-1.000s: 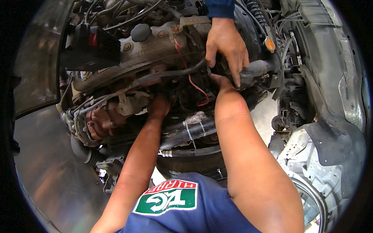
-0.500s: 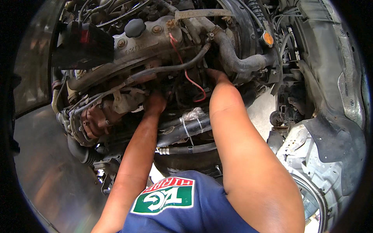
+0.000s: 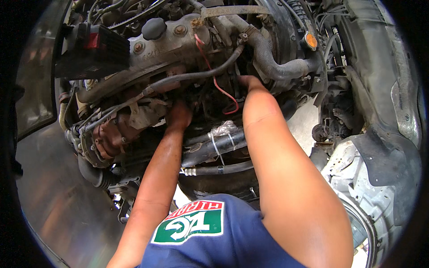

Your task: The person works under the hood of a car, manipulating hoses and wires within the engine bay. They use a wrench to loosen a hose clamp and adjust components by hand, then reach down to retrieve a tool from the floor before continuing adjustments.

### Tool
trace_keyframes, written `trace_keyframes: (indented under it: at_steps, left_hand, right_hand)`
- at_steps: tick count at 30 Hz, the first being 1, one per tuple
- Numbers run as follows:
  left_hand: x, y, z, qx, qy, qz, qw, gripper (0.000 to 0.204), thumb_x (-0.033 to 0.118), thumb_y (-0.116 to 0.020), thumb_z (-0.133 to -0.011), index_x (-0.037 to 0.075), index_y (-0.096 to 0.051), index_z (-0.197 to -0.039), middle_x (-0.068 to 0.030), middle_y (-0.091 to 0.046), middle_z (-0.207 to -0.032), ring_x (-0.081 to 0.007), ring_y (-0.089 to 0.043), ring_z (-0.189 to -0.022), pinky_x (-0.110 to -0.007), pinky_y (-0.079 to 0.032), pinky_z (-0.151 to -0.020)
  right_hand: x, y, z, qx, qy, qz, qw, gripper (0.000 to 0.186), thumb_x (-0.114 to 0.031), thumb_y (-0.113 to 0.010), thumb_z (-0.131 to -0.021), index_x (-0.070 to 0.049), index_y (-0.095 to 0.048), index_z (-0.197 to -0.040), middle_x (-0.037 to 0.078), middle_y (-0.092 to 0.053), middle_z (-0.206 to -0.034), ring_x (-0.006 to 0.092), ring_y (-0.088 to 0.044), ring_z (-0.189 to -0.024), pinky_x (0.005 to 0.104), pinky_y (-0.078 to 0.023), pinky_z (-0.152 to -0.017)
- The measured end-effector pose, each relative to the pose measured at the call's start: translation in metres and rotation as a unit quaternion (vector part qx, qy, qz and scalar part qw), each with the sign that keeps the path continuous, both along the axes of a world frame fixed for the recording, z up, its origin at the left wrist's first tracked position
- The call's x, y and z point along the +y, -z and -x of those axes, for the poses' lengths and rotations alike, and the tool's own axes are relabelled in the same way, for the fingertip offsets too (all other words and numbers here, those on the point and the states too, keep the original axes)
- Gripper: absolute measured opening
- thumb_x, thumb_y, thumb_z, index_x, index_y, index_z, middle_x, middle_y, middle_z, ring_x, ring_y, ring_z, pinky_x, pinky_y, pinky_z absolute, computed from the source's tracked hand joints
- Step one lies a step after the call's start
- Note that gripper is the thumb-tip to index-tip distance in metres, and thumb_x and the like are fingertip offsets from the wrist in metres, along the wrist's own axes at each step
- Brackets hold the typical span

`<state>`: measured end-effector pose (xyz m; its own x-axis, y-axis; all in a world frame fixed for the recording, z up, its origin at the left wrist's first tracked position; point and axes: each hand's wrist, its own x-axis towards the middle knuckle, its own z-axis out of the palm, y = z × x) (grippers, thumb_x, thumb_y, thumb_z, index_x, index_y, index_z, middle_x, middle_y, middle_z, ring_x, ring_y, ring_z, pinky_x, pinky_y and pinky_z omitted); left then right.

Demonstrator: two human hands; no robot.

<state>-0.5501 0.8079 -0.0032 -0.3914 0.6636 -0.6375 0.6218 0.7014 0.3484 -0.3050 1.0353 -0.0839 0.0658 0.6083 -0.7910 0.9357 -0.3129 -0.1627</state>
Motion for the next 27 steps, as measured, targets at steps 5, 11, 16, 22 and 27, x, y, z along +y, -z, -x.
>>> trace_keyframes:
  at_steps: [5,11,16,22,27]
  left_hand:
    - [0.002,-0.001,0.002,-0.028,0.012,0.015,0.999,0.065,0.059,-0.062,-0.104,0.008,-0.061,-0.146,-0.0241,-0.067,-0.145,-0.0450,-0.063,-0.136,-0.056,-0.052,-0.110]
    - [-0.002,0.023,0.008,-0.066,0.036,-0.085,0.994,0.070,0.058,-0.063,-0.103,0.008,-0.060,-0.152,-0.0260,-0.065,-0.147,-0.0446,-0.061,-0.138,-0.054,-0.050,-0.114]
    - [-0.007,0.037,0.011,-0.016,0.149,-0.055,0.987,0.062,0.044,-0.066,-0.102,0.007,-0.062,-0.151,-0.0244,-0.061,-0.154,-0.0410,-0.060,-0.142,-0.050,-0.050,-0.117]
    - [-0.001,0.031,0.011,-0.037,0.156,0.013,0.987,0.056,0.027,-0.070,-0.096,0.006,-0.065,-0.147,-0.0231,-0.062,-0.153,-0.0399,-0.061,-0.140,-0.049,-0.050,-0.117]
    - [-0.012,0.051,0.016,0.009,0.212,-0.005,0.977,0.056,0.022,-0.066,-0.097,0.008,-0.063,-0.150,-0.0224,-0.062,-0.154,-0.0408,-0.060,-0.141,-0.049,-0.049,-0.118]
  right_hand:
    - [-0.009,-0.024,0.015,-0.005,-0.027,0.019,0.999,0.040,-0.024,-0.057,-0.101,-0.001,-0.077,-0.126,0.026,-0.073,-0.135,0.0386,-0.075,-0.119,0.0522,-0.057,-0.098]
    - [-0.046,-0.122,0.019,0.009,-0.234,0.007,0.972,0.037,-0.021,-0.058,-0.097,0.000,-0.079,-0.120,0.026,-0.074,-0.130,0.0417,-0.074,-0.118,0.0506,-0.058,-0.098]
    - [-0.108,-0.157,-0.025,0.036,-0.280,-0.171,0.944,0.031,-0.022,-0.063,-0.095,0.001,-0.081,-0.108,0.032,-0.075,-0.114,0.0488,-0.074,-0.106,0.0494,-0.060,-0.094]
    - [-0.040,-0.074,0.006,0.001,-0.326,-0.129,0.937,0.027,-0.017,-0.064,-0.094,-0.001,-0.082,-0.107,0.027,-0.078,-0.113,0.0435,-0.077,-0.106,0.0490,-0.061,-0.091]
    - [-0.026,-0.042,0.019,-0.008,-0.133,-0.091,0.987,0.030,-0.019,-0.069,-0.094,0.000,-0.081,-0.114,0.024,-0.076,-0.128,0.0406,-0.073,-0.123,0.0471,-0.058,-0.104]
